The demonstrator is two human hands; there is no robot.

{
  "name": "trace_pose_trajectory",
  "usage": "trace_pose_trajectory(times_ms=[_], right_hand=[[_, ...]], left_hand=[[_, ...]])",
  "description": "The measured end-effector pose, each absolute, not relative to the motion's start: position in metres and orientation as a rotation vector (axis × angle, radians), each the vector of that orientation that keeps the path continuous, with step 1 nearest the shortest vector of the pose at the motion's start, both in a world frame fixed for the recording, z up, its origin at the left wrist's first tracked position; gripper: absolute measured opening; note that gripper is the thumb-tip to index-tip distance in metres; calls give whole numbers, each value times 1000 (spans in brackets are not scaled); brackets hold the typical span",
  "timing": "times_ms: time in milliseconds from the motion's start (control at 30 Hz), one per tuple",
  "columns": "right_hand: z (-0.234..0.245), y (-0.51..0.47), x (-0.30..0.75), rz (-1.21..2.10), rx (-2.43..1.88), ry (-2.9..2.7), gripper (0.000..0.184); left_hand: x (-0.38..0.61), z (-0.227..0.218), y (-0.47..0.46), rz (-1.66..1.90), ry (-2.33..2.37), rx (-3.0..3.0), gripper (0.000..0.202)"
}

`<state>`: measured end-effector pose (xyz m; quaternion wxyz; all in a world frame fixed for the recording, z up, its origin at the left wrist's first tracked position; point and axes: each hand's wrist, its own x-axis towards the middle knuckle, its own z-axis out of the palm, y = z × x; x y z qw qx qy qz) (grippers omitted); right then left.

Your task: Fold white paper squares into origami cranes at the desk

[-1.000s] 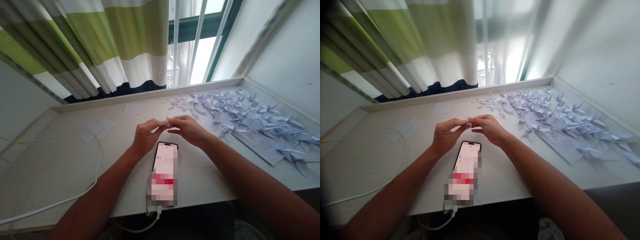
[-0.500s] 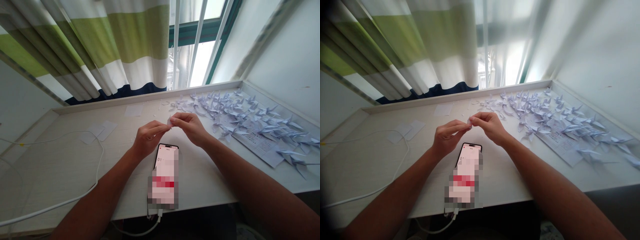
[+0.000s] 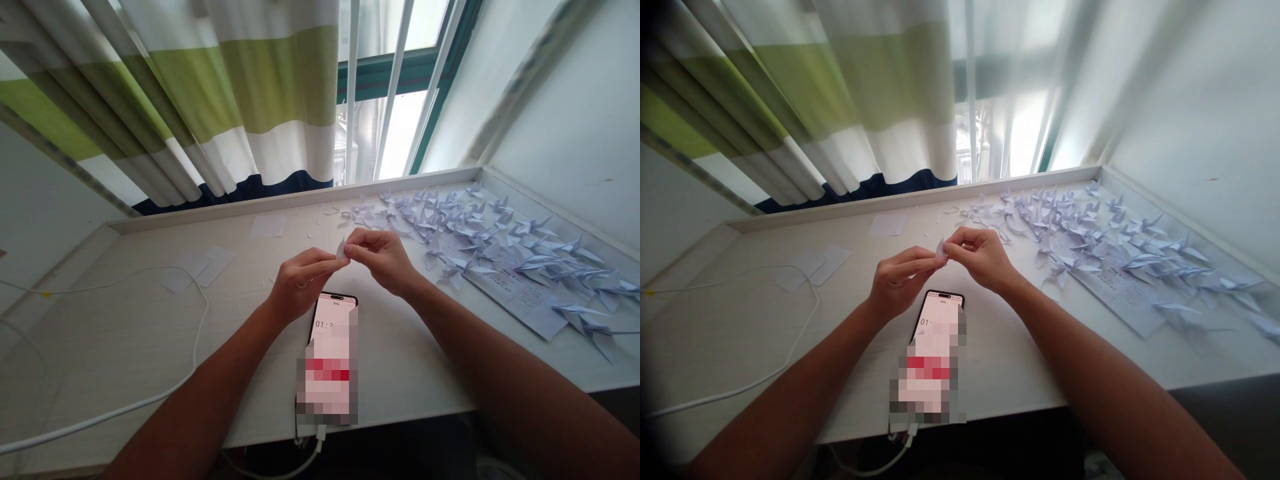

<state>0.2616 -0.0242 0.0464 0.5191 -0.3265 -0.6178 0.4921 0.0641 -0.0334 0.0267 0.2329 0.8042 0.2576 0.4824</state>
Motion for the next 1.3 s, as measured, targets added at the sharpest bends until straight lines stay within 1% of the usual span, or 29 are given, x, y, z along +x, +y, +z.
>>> trace_pose_trajectory(times_ms=[133,333,400,467,600,633,800,1000,1200,1300], right_hand=[[48,-25,262,1194,-757,-1482,9],[49,-28,260,1049,-790,-1495,14],[49,-29,258,1046,-791,-1477,15],[48,-28,258,1095,-782,-1463,21],[47,-27,259,1180,-776,-1411,38],[47,-27,259,1178,-772,-1423,40],[47,-28,262,1011,-762,-1590,28],[48,-28,261,976,-761,-1591,34],[44,-23,259,1117,-759,-1539,28],[43,-22,261,1159,-784,-1517,29]], left_hand=[[65,28,-34,1322,684,2191,22],[66,30,-35,1303,664,2199,21],[66,31,-35,1312,663,2208,22],[66,31,-34,1327,657,2223,23],[66,29,-33,1383,629,2272,25],[66,28,-33,1397,620,2280,25],[67,26,-33,1400,592,2289,26],[68,29,-35,1369,601,2262,21],[71,31,-38,1346,605,2202,20],[71,30,-39,1334,623,2207,20]])
